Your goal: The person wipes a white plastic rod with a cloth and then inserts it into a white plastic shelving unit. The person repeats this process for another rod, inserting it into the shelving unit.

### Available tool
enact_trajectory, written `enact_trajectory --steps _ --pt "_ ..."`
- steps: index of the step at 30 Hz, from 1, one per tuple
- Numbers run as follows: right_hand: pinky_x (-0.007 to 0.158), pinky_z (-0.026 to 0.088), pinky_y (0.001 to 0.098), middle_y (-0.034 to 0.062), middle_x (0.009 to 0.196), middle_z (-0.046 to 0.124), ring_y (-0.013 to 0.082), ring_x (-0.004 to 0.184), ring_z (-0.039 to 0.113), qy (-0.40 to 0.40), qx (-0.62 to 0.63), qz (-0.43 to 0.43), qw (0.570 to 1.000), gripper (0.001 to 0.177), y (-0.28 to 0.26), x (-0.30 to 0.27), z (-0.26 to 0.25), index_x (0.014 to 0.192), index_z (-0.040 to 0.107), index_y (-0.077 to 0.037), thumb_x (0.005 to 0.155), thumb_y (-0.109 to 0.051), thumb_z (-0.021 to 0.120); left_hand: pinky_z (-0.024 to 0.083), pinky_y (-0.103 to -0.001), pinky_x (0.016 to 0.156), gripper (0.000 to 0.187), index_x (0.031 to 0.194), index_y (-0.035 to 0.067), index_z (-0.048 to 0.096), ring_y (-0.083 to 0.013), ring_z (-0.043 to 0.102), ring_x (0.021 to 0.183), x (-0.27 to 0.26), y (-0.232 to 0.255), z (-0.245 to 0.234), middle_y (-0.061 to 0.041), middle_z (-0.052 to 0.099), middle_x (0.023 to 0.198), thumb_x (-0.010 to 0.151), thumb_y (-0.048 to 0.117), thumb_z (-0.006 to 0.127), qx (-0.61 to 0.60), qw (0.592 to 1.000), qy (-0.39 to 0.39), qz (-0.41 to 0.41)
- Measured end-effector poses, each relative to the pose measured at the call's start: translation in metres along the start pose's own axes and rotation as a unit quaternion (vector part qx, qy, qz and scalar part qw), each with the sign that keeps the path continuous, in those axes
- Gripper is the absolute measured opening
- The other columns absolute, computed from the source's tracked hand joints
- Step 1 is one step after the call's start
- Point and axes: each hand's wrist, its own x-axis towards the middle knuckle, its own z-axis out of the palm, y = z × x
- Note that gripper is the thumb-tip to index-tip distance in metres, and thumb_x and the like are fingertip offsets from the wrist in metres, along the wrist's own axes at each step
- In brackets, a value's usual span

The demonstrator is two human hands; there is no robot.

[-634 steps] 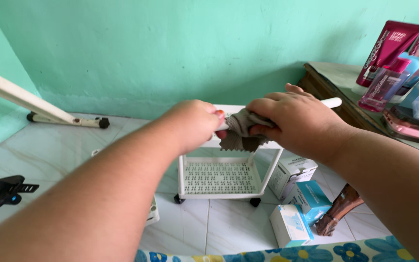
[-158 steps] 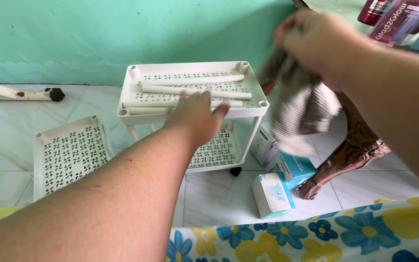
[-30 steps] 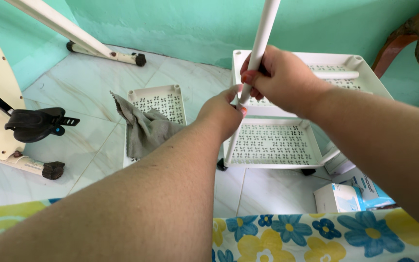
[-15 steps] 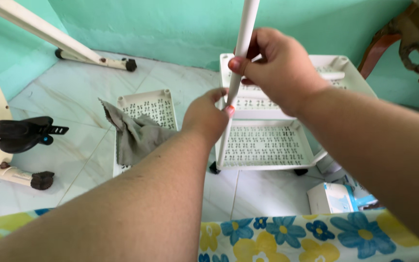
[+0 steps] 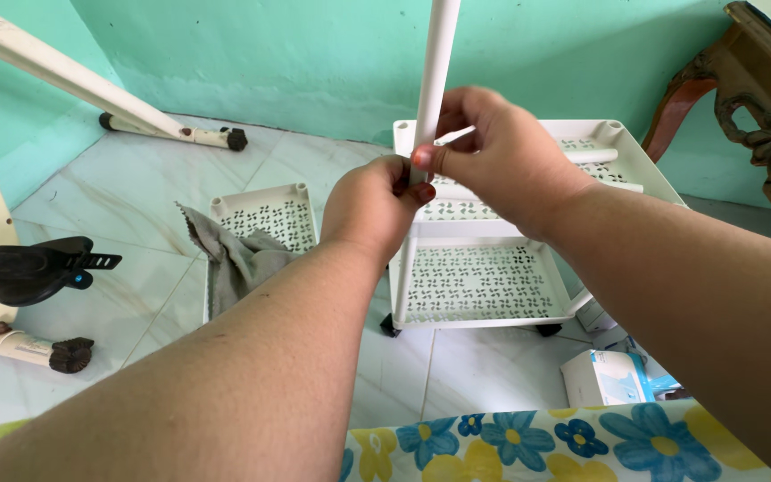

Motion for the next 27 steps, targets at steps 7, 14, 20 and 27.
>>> enact_trajectory --steps 7,14,20,27 --pt "0.088 0.058 0.0316 0.0044 0.1 0.072 0.016 0.097 0.072 -0.002 0.044 -0.005 0.999 0.023 -0.011 0.006 -0.001 0.109 0.067 -0.005 0.09 -0.016 0.073 0.057 -0.036 0.081 0.03 0.108 0.016 0.075 -0.0189 0.076 0.092 -0.001 -0.003 -0.002 -0.001 0.081 0.098 0.083 0.032 0.075 -0.009 1.0 -0.01 0.005" --pt "0.094 0.063 0.0347 0.008 0.102 0.074 0.0177 0.099 0.073 -0.103 0.173 0.007 0.98 0.018 -0.009 0.022 -0.009 0.107 0.068 0.0 0.09 -0.002 0.067 0.055 -0.04 0.082 0.036 0.114 0.014 0.071 -0.0259 0.072 0.096 -0.008 0.004 -0.003 -0.007 0.076 0.102 0.086 0.034 0.075 0.027 0.999 -0.002 0.027" --pt "0.098 0.057 0.0265 0.0 0.108 0.078 0.0081 0.108 0.072 -0.079 0.126 0.031 0.988 0.037 -0.021 0.014 -0.006 0.127 0.057 -0.014 0.091 -0.01 0.065 0.055 -0.042 0.082 0.026 0.113 0.018 0.074 -0.0255 0.073 0.097 -0.007 0.004 -0.004 -0.006 0.077 0.101 0.093 0.033 0.067 0.055 0.998 -0.014 -0.023" --pt "0.087 0.061 0.033 0.0076 0.098 0.075 0.017 0.093 0.073 -0.006 0.02 0.029 0.999 0.02 -0.025 0.009 -0.011 0.104 0.072 -0.003 0.087 -0.012 0.076 0.049 -0.044 0.098 0.024 0.111 0.02 0.076 -0.0254 0.072 0.097 -0.011 0.016 -0.003 -0.005 0.078 0.098 0.092 0.034 0.069 0.097 0.995 0.008 -0.001"
